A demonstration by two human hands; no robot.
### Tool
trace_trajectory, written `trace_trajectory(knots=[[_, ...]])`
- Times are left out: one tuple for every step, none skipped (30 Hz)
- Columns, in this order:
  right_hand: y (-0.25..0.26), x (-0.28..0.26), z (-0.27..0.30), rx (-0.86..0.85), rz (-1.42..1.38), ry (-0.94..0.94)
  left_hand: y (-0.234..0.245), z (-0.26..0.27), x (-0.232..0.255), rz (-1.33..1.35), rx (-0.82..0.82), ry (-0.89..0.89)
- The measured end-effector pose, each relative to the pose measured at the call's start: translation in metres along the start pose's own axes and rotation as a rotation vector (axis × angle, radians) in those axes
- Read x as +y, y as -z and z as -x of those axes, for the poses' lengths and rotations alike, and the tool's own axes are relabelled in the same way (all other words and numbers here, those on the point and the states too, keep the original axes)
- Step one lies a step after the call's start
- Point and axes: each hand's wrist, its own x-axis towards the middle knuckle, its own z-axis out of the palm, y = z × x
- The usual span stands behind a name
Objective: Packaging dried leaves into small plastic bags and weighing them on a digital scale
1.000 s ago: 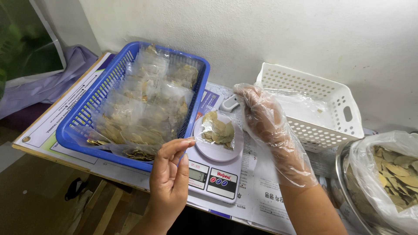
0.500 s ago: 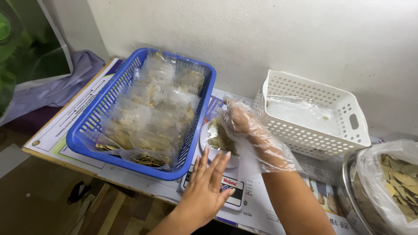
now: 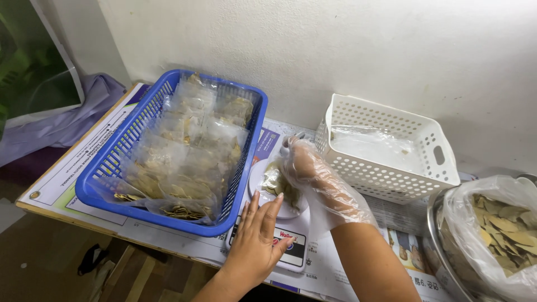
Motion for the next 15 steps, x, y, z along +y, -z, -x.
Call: trace_trajectory(knots=[[0.017,-0.012,0.028,-0.106,-0.254,-0.184,0.0,0.0,0.001,-0.004,-0.003,0.012],[0.033,-0.025,0.055,-0.212,-0.509,-0.366,-0.001,0.001,0.002,-0.007,-0.006,0.024],[0.045,-0.033,0.059,-0.206,-0.509,-0.368,-0.001,0.0,0.003,-0.006,-0.006,0.019],[0.057,-0.043,0.063,-0.166,-0.295,-0.172,-0.002,0.0,0.004,0.012,0.012,0.021],[0.068,-0.052,0.067,-0.127,-0.079,0.024,-0.002,0.0,0.005,0.03,0.029,0.025],[0.082,-0.058,0.079,-0.124,-0.079,0.021,-0.004,-0.004,0.003,0.03,0.028,0.021],[0.095,-0.062,0.093,-0.093,-0.19,0.054,-0.006,-0.006,0.003,0.009,0.048,0.015],[0.107,-0.067,0.107,-0.06,-0.301,0.086,-0.008,-0.007,0.002,-0.012,0.067,0.009],[0.108,-0.057,0.104,-0.059,-0.3,0.081,-0.01,-0.01,0.003,-0.008,0.063,0.008],[0.108,-0.048,0.101,-0.037,-0.192,0.02,-0.012,-0.012,0.003,-0.046,0.092,0.035],[0.109,-0.039,0.098,-0.015,-0.085,-0.037,-0.013,-0.013,0.004,-0.086,0.123,0.064],[0.104,-0.035,0.094,-0.016,-0.084,-0.038,-0.013,-0.016,0.004,-0.084,0.122,0.064],[0.098,-0.032,0.091,-0.059,-0.196,0.076,-0.013,-0.019,0.005,-0.094,0.145,0.054],[0.092,-0.03,0.087,-0.102,-0.308,0.19,-0.013,-0.02,0.005,-0.105,0.169,0.043],[0.082,-0.025,0.078,-0.106,-0.306,0.195,-0.012,-0.02,0.007,-0.105,0.173,0.048]])
